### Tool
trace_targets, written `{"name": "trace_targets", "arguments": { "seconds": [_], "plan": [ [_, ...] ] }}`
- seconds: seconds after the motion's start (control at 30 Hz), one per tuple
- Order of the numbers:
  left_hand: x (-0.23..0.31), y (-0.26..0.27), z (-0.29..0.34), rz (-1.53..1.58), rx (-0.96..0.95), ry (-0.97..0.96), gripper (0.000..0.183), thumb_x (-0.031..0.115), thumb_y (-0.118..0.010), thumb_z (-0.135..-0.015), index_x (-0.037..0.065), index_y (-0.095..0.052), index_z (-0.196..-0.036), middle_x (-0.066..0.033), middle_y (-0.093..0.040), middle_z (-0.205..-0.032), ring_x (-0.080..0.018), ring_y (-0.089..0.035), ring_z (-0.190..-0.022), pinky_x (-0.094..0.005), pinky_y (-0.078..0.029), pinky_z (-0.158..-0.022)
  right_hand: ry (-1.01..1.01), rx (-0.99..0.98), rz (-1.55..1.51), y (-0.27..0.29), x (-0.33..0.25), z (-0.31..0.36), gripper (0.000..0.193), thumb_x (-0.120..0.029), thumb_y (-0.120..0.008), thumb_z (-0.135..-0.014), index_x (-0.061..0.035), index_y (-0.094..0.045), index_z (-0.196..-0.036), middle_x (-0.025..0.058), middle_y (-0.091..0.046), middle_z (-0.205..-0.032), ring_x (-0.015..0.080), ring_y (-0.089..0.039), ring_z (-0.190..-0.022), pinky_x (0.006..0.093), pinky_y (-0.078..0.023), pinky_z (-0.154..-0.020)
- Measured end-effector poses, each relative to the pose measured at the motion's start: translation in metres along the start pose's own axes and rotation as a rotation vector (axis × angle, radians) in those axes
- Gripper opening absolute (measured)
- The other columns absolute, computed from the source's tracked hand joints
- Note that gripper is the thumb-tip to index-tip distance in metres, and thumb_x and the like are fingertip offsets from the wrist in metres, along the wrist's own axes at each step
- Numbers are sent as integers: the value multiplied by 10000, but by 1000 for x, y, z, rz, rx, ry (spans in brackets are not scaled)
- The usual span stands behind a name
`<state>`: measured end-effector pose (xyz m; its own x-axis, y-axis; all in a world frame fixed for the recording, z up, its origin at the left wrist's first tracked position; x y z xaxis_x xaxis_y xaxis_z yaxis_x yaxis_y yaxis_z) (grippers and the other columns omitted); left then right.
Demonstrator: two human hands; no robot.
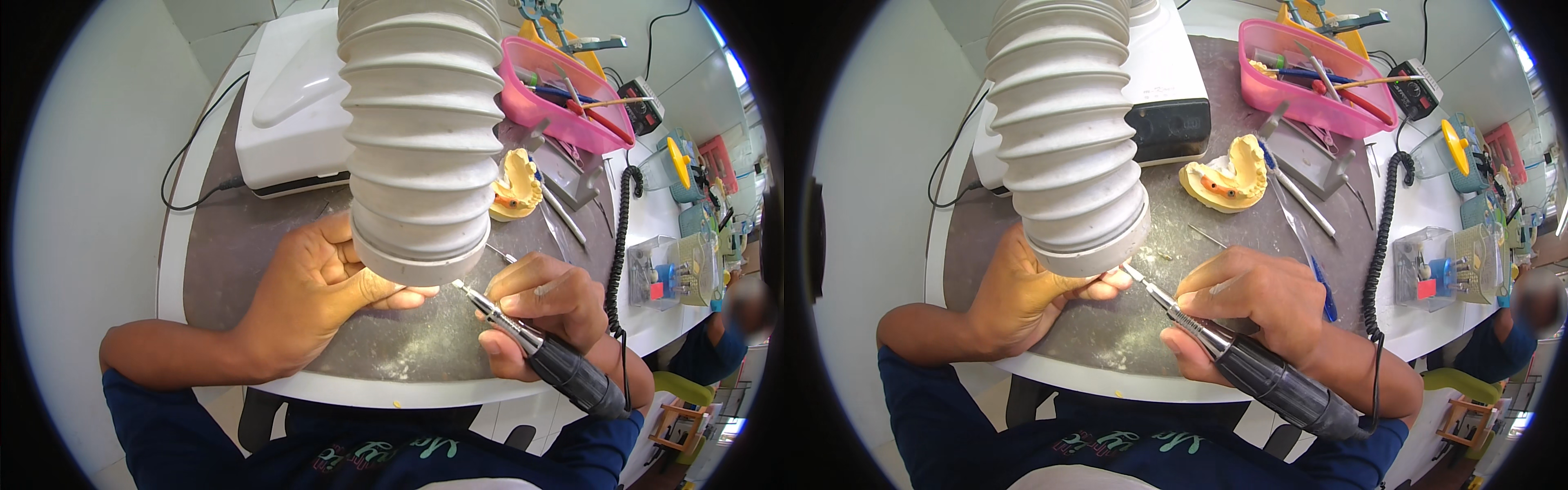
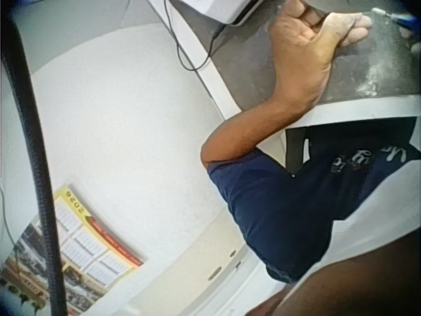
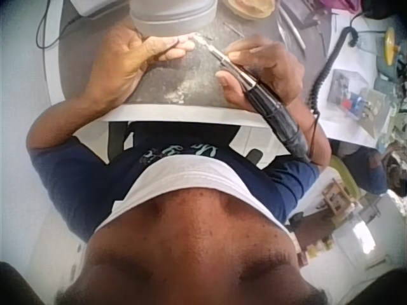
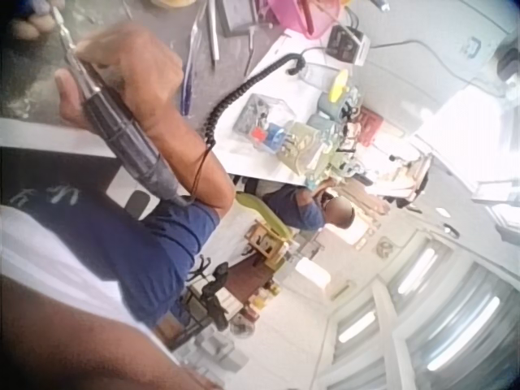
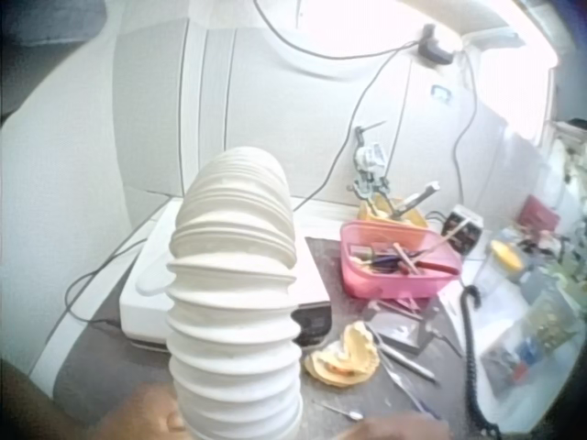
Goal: The person uses a rotary handpiece to grind and shape a small white object, likely a dental crown or bridge component. They periodically inspect the object and fit it into a yellow dental model to check the alignment. The person works at a bench equipped with a dust extraction hose and various dental tools.
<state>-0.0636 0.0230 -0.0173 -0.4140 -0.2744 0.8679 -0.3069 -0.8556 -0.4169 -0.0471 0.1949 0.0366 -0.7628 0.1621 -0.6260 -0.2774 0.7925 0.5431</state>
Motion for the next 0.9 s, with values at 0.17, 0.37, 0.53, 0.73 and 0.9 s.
{"name": "trace_targets", "arguments": {
  "seconds": [0.17,0.37,0.53,0.73,0.9],
  "plan": [
    [-3,0,-1,37,-39,-16,345,3,-615,-909,-62,-510,-1231,-185,-631,-1132,-221,-664,-996,-291,-570,-884,6,202,49,2,1,2,352,-119,-850,-649,-63,-596,-886,87,-661,-741,202,-643,-569,266,-476,-460],
    [-5,-2,1,140,-40,-2,339,0,-628,-899,-58,-521,-1216,-161,-633,-1120,-196,-650,-1007,-292,-552,-904,59,218,56,2,-2,1,328,-108,-859,-664,-50,-597,-851,89,-646,-727,199,-638,-565,270,-483,-464],
    [-6,-3,0,177,-82,16,343,23,-652,-891,-50,-526,-1201,-146,-629,-1123,-185,-640,-1016,-297,-541,-904,91,202,77,1,-5,-2,318,-89,-851,-677,-38,-592,-853,97,-641,-724,204,-642,-571,271,-496,-475],
    [-5,-4,1,130,-82,24,337,33,-652,-893,-46,-528,-1196,-135,-637,-1102,-180,-640,-1012,-300,-529,-917,105,187,81,-1,-6,-2,327,-86,-848,-680,-35,-585,-867,103,-643,-738,217,-666,-606,270,-509,-486],
    [-8,-9,0,155,-134,34,343,32,-651,-894,-40,-529,-1207,-116,-642,-1085,-167,-635,-995,-293,-517,-892,110,203,78,-4,-7,-2,338,-92,-842,-697,-39,-566,-883,97,-639,-755,260,-720,-724,268,-529,-502]
  ]
}}
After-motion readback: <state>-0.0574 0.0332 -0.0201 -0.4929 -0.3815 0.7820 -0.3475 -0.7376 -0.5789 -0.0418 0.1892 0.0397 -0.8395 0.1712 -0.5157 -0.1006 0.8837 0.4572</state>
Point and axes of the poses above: each hand's wrist, its own z-axis away from the middle knuckle, its own y-axis out of the back of the hand, x = y × z, the point moved 7 cm from there along -z, towards the middle knuckle
